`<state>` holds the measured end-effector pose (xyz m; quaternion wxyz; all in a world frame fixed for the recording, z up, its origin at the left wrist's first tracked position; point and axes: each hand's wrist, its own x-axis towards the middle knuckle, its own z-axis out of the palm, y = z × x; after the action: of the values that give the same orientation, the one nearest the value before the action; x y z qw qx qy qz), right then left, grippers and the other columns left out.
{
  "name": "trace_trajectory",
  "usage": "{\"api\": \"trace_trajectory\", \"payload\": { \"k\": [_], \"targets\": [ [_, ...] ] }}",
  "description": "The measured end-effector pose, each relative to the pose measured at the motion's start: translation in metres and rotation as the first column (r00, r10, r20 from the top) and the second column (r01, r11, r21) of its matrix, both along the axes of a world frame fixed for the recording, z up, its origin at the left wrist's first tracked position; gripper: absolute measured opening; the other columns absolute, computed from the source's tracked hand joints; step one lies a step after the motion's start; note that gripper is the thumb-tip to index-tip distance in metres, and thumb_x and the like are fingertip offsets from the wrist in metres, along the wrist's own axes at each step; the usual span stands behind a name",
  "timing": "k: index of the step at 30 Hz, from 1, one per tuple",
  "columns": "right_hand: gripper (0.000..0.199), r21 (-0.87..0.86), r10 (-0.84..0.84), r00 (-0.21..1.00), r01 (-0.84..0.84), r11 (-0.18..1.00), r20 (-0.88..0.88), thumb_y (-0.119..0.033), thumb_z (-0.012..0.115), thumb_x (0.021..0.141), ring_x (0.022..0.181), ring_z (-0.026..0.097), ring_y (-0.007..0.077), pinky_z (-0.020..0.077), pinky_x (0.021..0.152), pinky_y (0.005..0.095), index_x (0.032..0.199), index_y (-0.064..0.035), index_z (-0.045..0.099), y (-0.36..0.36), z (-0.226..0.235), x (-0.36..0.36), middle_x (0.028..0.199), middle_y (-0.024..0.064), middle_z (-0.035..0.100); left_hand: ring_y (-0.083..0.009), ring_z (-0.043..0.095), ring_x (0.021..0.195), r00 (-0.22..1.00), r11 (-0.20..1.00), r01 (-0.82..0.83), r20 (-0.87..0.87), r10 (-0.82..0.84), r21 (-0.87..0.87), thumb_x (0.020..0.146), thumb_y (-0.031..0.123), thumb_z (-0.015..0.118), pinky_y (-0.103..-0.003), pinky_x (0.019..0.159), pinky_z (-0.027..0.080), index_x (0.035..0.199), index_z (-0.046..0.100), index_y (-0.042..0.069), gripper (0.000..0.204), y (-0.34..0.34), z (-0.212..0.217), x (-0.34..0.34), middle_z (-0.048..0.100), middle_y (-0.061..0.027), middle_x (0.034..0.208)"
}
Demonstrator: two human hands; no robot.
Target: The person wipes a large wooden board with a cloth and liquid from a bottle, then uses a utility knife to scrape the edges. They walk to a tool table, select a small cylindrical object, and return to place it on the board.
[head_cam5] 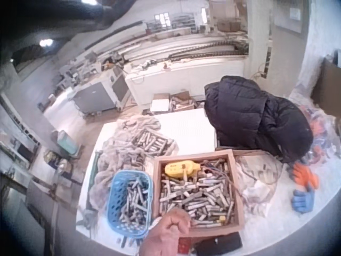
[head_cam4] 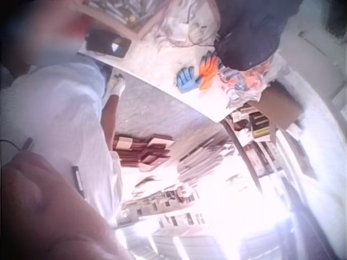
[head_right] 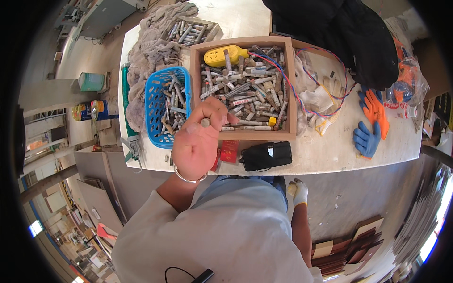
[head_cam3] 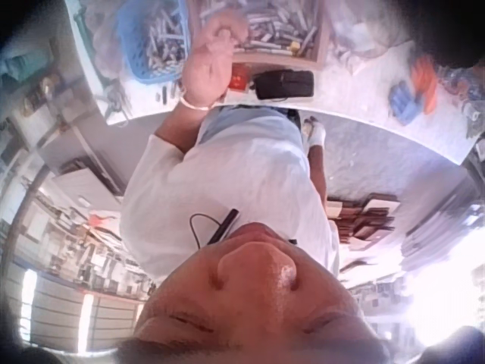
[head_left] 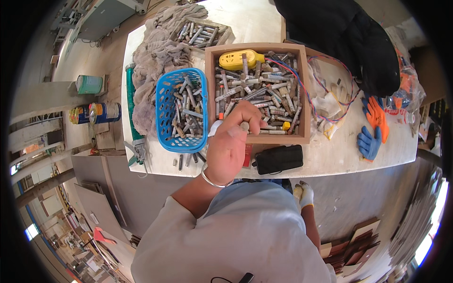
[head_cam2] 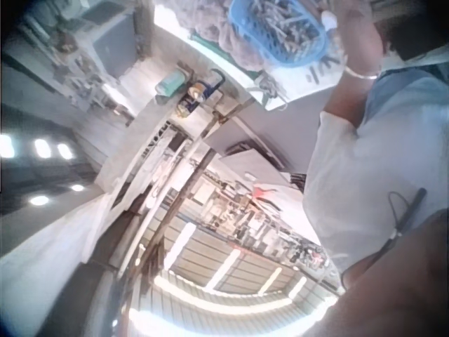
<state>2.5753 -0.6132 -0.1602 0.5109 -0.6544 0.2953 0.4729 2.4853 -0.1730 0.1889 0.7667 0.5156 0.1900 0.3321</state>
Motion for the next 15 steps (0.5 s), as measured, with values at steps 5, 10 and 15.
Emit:
{"api": "trace_trajectory", "payload": {
  "k": [5,10,15],
  "targets": [
    [0.042,0.028,0.016,0.998,-0.014,1.0,-0.058,-0.012,0.048,0.097,0.075,0.068,0.0302,0.0587,0.067,0.0415,0.134,0.0043,0.054,0.003,-0.011,0.007,0.1,0.0206,0.069,-0.0226,0.044,0.096,0.98,0.948,-0.043,-0.17,0.101,0.314,0.083,0.005,0.053,-0.033,0.093,0.035,0.099,0.046,0.002,0.017,-0.003,0.004,-0.003,0.043,-0.0108,0.099],
    [0.043,-0.036,0.055,0.993,-0.059,0.998,-0.1,-0.019,0.049,0.102,0.068,0.059,0.0263,0.0522,0.062,0.0399,0.141,-0.0012,0.047,0.017,-0.007,0.026,0.084,0.0121,0.061,-0.0164,0.05,0.077,0.917,0.897,-0.169,-0.268,0.296,0.409,0.087,-0.007,0.054,-0.028,0.073,0.044,0.096,0.056,0.0,0.012,-0.009,0.011,-0.006,0.055,-0.0056,0.087],
    [0.024,-0.079,0.217,0.942,-0.244,0.967,-0.257,-0.025,0.048,0.103,0.05,0.024,0.0118,0.0215,0.047,0.0301,0.08,-0.02,0.045,0.04,-0.018,0.057,0.059,-0.0039,0.027,-0.0091,0.055,0.074,0.858,0.895,-0.276,-0.329,0.393,0.349,0.087,-0.005,0.057,-0.025,0.063,0.043,0.09,0.062,0.0,0.008,-0.007,0.014,-0.016,0.061,-0.0029,0.085]
  ]
}}
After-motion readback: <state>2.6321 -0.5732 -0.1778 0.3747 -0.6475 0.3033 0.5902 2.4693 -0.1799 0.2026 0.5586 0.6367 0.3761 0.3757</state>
